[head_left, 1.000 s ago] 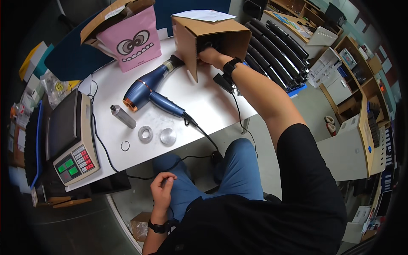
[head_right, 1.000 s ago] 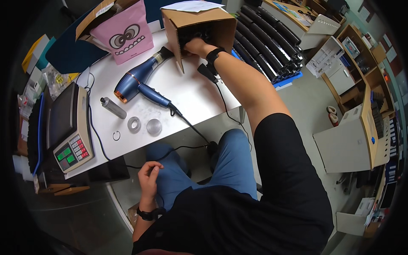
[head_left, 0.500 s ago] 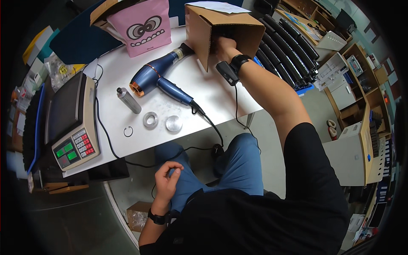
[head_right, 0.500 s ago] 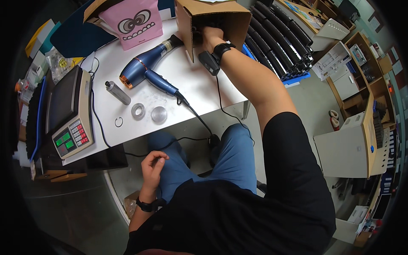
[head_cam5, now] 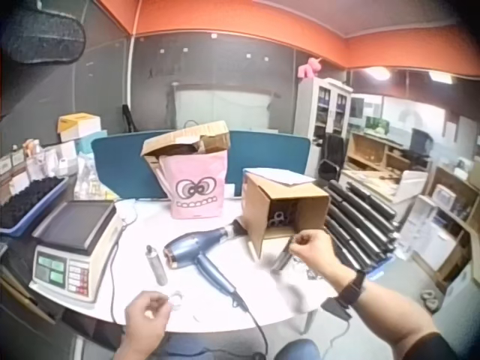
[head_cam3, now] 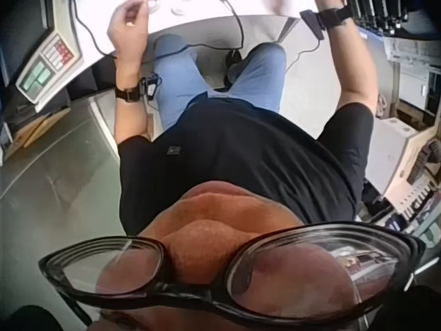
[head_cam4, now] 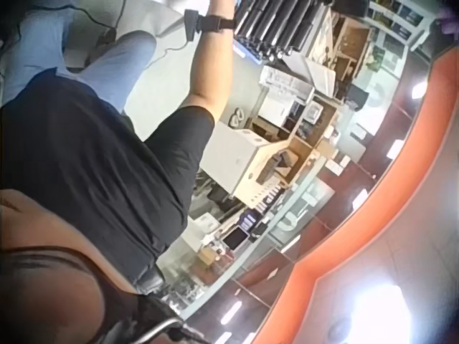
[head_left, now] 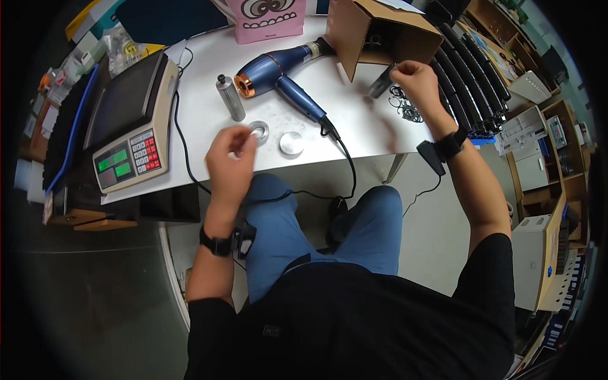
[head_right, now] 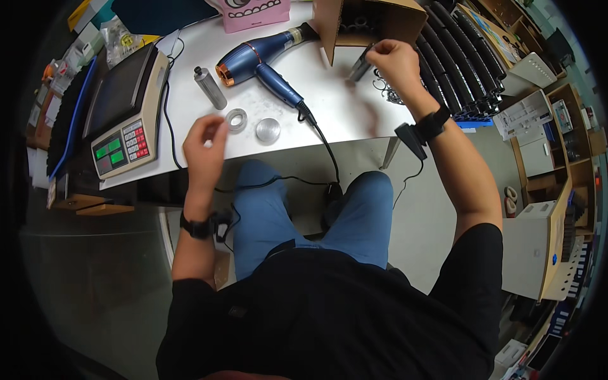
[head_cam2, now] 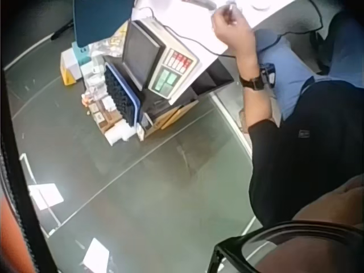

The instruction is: Assembling and inspecting components of a hair dryer at a workstation.

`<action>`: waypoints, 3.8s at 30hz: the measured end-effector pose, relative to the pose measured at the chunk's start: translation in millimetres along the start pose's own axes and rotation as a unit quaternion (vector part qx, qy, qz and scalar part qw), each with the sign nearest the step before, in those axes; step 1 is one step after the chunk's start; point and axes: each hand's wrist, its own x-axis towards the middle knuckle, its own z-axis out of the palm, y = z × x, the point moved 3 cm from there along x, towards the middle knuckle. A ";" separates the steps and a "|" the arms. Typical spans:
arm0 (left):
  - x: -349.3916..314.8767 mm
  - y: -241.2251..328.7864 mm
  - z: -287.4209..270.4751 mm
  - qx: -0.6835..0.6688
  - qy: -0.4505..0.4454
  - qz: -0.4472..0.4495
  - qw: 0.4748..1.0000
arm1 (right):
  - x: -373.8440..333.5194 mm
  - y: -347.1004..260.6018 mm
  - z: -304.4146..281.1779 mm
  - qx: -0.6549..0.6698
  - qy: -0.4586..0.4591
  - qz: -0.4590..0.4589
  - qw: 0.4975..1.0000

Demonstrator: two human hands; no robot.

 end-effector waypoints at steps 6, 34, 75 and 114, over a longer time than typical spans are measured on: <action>-11.6 13.8 53.3 0.243 -0.172 0.156 0.942 | -43.5 -27.0 9.0 -0.141 -0.082 -0.102 0.981; -30.5 1.9 57.3 0.292 -0.049 0.201 0.934 | -140.6 -6.3 20.3 0.153 0.052 -0.068 0.985; -5.8 16.8 64.0 0.144 -0.035 0.018 0.989 | -249.5 -18.2 -0.9 0.157 0.021 -0.110 0.981; -82.6 256.4 -25.0 -0.459 -0.355 0.135 0.803 | -227.2 -85.4 -98.0 0.357 0.088 -0.195 0.909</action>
